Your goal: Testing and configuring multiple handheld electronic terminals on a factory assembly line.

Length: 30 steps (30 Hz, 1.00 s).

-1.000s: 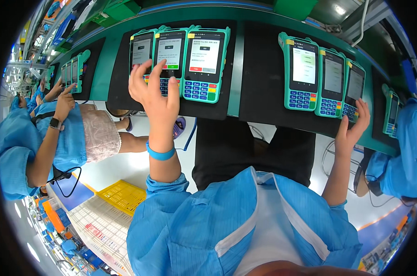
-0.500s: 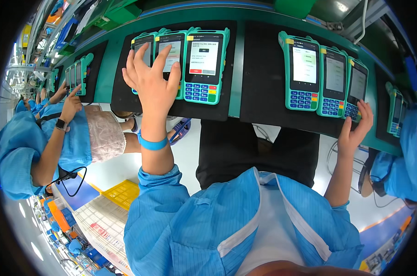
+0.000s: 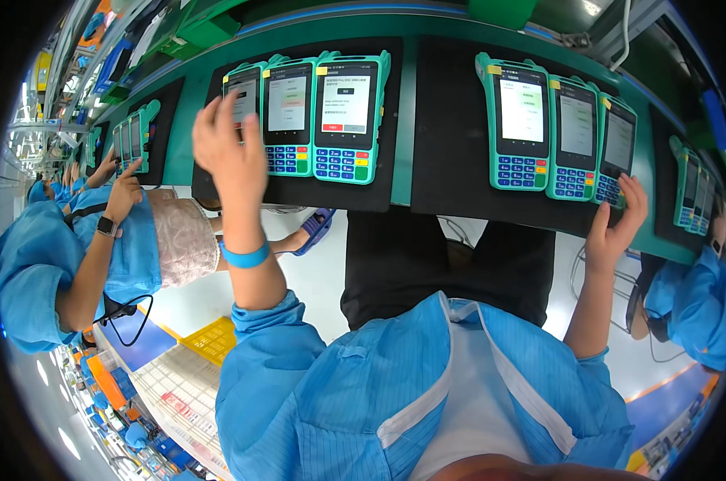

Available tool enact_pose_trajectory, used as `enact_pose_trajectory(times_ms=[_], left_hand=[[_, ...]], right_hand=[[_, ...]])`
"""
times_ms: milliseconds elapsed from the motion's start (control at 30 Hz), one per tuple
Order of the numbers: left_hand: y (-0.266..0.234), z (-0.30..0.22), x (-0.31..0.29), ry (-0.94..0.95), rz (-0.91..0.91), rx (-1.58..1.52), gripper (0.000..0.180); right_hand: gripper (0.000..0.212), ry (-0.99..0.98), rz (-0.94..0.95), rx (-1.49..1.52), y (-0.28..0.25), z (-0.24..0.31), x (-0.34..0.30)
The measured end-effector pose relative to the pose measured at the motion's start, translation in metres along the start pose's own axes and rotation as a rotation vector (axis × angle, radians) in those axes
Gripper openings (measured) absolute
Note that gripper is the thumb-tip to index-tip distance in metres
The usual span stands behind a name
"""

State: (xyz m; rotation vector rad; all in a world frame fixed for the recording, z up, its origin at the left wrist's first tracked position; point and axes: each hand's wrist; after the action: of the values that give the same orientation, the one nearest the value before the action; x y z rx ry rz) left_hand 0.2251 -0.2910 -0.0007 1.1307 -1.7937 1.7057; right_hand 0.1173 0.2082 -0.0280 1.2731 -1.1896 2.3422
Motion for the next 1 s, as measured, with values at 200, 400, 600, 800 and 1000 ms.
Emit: enact_pose_trajectory(times_ms=[200,400,600,800,1000], left_hand=[[-0.001,0.091,-0.009,-0.359,0.104,0.202,0.038],[0.004,0.123,0.002,-0.283,0.427,0.399,0.040],[0.026,0.145,0.015,-0.346,0.389,0.571,0.054],[0.052,0.169,0.001,-0.319,0.418,0.750,0.054],[0.054,0.167,-0.002,-0.594,0.423,0.653,0.057]], right_hand=[[0.035,-0.133,-0.028,-0.011,-0.001,-0.006,-0.007],[0.032,-0.193,-0.050,-0.015,-0.005,-0.007,-0.013],[0.033,-0.181,-0.054,0.014,-0.006,-0.007,-0.013],[0.033,-0.123,-0.055,-0.007,-0.006,-0.007,-0.012],[0.029,-0.187,-0.157,0.015,-0.001,0.009,-0.008]])
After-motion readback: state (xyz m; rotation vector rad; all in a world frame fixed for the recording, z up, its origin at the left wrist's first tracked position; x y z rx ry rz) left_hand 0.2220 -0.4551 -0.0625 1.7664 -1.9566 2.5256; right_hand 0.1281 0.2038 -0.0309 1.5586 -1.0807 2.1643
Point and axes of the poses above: each hand's wrist, its own x-axis towards the middle knuckle, its own y-axis out of the palm, z = x × y, and after that the axes turned 7 degrees about -z, right-handed
